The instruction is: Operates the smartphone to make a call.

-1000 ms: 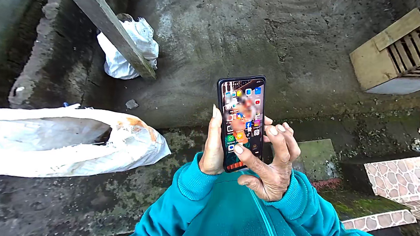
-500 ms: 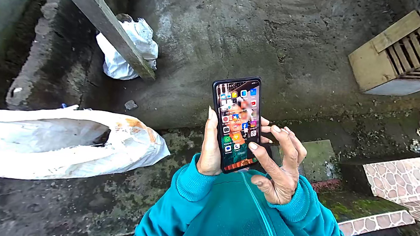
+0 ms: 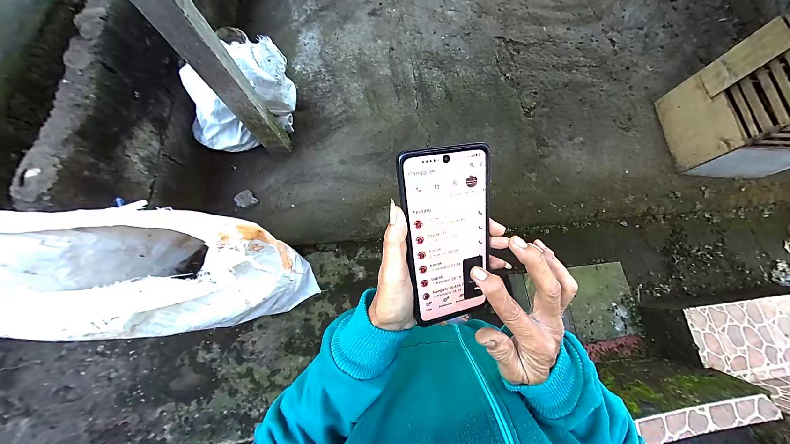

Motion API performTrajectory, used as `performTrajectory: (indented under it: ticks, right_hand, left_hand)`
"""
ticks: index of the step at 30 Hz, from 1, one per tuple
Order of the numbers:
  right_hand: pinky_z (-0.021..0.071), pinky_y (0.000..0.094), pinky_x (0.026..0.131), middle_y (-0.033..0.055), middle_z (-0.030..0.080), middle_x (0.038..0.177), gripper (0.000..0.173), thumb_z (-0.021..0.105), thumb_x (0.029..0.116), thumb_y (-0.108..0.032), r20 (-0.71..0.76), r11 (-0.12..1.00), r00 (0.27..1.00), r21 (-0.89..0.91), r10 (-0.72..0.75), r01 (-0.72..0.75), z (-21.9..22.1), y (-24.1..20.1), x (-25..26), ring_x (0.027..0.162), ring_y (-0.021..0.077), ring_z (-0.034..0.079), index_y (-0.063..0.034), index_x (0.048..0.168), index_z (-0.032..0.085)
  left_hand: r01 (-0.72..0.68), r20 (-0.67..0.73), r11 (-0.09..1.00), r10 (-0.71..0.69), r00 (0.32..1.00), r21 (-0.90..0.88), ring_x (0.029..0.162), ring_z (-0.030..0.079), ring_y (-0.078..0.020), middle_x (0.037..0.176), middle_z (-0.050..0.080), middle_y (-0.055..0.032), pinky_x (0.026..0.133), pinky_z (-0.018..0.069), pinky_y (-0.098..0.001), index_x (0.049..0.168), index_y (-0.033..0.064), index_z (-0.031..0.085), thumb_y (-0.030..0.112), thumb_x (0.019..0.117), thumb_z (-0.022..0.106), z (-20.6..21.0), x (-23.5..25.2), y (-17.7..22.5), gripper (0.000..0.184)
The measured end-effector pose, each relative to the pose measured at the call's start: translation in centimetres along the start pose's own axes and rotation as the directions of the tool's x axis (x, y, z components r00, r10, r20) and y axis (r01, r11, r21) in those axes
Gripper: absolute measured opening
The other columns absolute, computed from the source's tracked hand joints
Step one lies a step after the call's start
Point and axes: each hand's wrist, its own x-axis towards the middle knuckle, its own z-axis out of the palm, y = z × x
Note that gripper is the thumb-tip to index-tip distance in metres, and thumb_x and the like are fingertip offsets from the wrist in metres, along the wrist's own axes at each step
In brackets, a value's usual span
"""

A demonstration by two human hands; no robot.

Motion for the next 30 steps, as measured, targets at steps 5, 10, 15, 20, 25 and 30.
performTrajectory:
  ticks: [5, 10, 15, 20, 25, 30]
  right_hand:
    - [0.0175, 0.0439, 0.127, -0.0006, 0.038, 0.16, 0.055, 0.029, 0.1078, -0.057, 0.01, 1.0, 1.0, -0.009, -0.007, 0.007, 0.04, 0.06, -0.02, 0.153, 0.0166, 0.027, -0.0269, 0.144, 0.057]
    - [0.0178, 0.0424, 0.127, -0.0007, 0.038, 0.16, 0.055, 0.028, 0.1079, -0.058, 0.01, 1.0, 1.0, -0.007, -0.005, 0.005, 0.01, 0.14, -0.15, 0.153, 0.0172, 0.026, -0.027, 0.143, 0.058]
    - [0.0181, 0.0423, 0.127, 0.0, 0.039, 0.159, 0.055, 0.029, 0.1081, -0.057, 0.011, 1.0, 1.0, -0.003, 0.001, -0.001, -0.02, 0.11, -0.29, 0.153, 0.0172, 0.027, -0.0256, 0.142, 0.059]
    - [0.0189, 0.0418, 0.127, 0.0001, 0.04, 0.158, 0.055, 0.029, 0.1084, -0.056, 0.008, 1.0, 1.0, 0.001, 0.0, 0.0, -0.14, 0.15, -0.35, 0.152, 0.0176, 0.027, -0.0257, 0.142, 0.059]
    - [0.0198, 0.0412, 0.126, 0.0001, 0.04, 0.157, 0.055, 0.029, 0.1083, -0.056, 0.007, 1.0, 1.0, 0.005, 0.01, -0.01, -0.32, 0.2, -0.56, 0.152, 0.0173, 0.028, -0.0256, 0.141, 0.06]
    - [0.0205, 0.0411, 0.126, 0.0001, 0.04, 0.157, 0.055, 0.029, 0.1081, -0.057, 0.011, 1.0, 1.0, 0.003, 0.002, -0.002, -0.65, 0.29, -0.84, 0.152, 0.0171, 0.029, -0.0246, 0.141, 0.06]
  left_hand:
    - [0.01, 0.038, 0.999, -0.008, 0.999, -0.043, 0.108, 0.07, -0.0298, 0.123, 0.068, -0.0184, 0.092, 0.0585, -0.0435, 0.136, 0.0119, 0.058, 0.074, 0.0943, 0.039, -0.27, 0.02, 0.18, 0.077]
    - [0.013, 0.043, 0.998, -0.011, 0.999, -0.056, 0.107, 0.07, -0.0312, 0.122, 0.068, -0.0195, 0.091, 0.0583, -0.044, 0.136, 0.0116, 0.058, 0.075, 0.0933, 0.04, -0.42, 0.12, 0.32, 0.079]
    - [0.03, 0.052, 0.997, -0.026, 0.998, -0.069, 0.108, 0.069, -0.0321, 0.123, 0.068, -0.0202, 0.092, 0.0577, -0.0448, 0.135, 0.0107, 0.058, 0.078, 0.0908, 0.041, -0.53, 0.1, 0.31, 0.083]
    - [0.023, 0.045, 0.998, -0.021, 0.999, -0.051, 0.107, 0.07, -0.0333, 0.122, 0.068, -0.0208, 0.092, 0.058, -0.0462, 0.136, 0.0105, 0.057, 0.077, 0.0921, 0.04, -0.39, 0.14, 0.32, 0.082]
    - [0.038, 0.048, 0.998, -0.036, 0.998, -0.041, 0.108, 0.07, -0.0324, 0.123, 0.068, -0.0202, 0.092, 0.0578, -0.0457, 0.135, 0.0102, 0.057, 0.08, 0.0906, 0.039, -0.28, 0.13, 0.18, 0.085]
    - [0.045, 0.051, 0.997, -0.041, 0.998, -0.063, 0.109, 0.069, -0.034, 0.123, 0.067, -0.0213, 0.093, 0.0578, -0.0465, 0.137, 0.0106, 0.056, 0.08, 0.0902, 0.04, -0.14, 0.07, 0.04, 0.085]
